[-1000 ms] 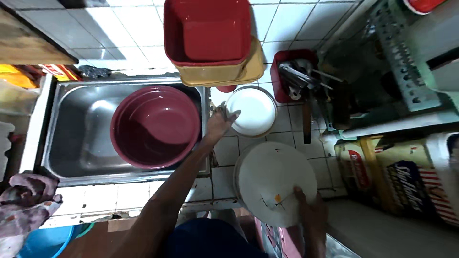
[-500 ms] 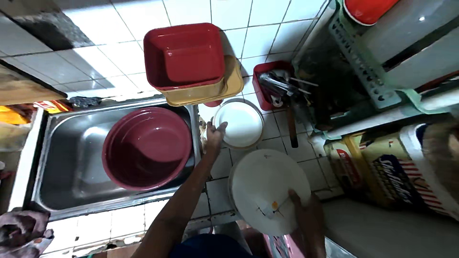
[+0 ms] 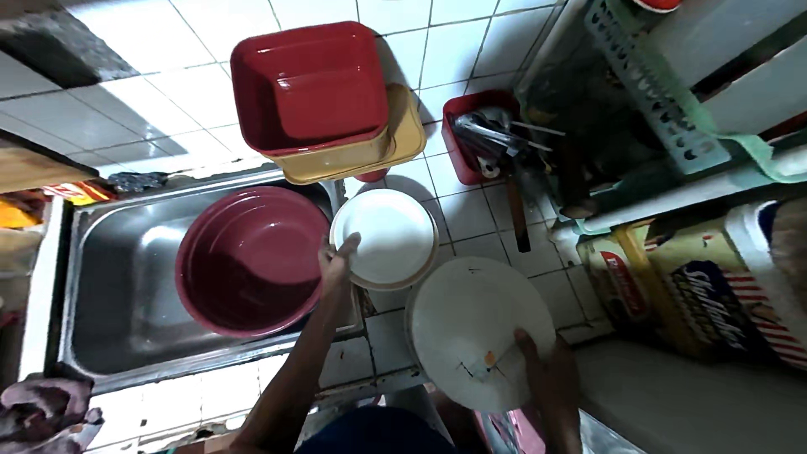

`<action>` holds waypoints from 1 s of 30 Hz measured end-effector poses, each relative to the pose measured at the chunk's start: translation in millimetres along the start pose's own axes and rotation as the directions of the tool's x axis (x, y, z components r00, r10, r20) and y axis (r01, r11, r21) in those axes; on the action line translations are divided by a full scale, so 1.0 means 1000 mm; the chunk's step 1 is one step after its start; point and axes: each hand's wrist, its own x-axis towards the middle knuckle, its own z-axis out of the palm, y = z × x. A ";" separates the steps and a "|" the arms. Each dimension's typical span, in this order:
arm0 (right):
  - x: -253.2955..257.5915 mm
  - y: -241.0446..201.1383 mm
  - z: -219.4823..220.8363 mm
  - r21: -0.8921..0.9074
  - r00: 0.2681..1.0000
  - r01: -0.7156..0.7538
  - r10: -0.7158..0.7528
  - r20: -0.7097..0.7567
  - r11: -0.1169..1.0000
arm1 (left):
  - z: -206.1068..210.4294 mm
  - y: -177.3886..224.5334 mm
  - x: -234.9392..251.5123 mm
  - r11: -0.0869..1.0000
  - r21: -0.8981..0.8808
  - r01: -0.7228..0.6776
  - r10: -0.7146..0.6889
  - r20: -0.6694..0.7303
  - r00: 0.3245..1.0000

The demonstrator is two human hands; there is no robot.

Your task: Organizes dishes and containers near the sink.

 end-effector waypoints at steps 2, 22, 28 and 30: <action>0.000 0.000 0.000 0.003 1.000 0.002 -0.002 0.003 1.000 | -0.016 0.003 -0.009 1.000 0.007 -0.005 0.005 -0.018 1.000; 0.009 -0.041 0.047 0.090 0.988 0.148 -0.152 0.036 0.985 | -0.100 0.073 -0.076 0.999 -0.046 -0.007 0.005 -0.042 0.999; 0.004 -0.074 0.073 0.078 0.944 0.314 -0.320 0.085 0.946 | -0.096 0.070 -0.082 1.000 -0.020 0.022 -0.023 -0.025 0.999; -0.003 -0.080 0.074 0.085 0.864 0.503 -0.499 -0.064 0.860 | -0.093 0.066 -0.084 0.999 -0.001 0.048 -0.048 -0.012 0.999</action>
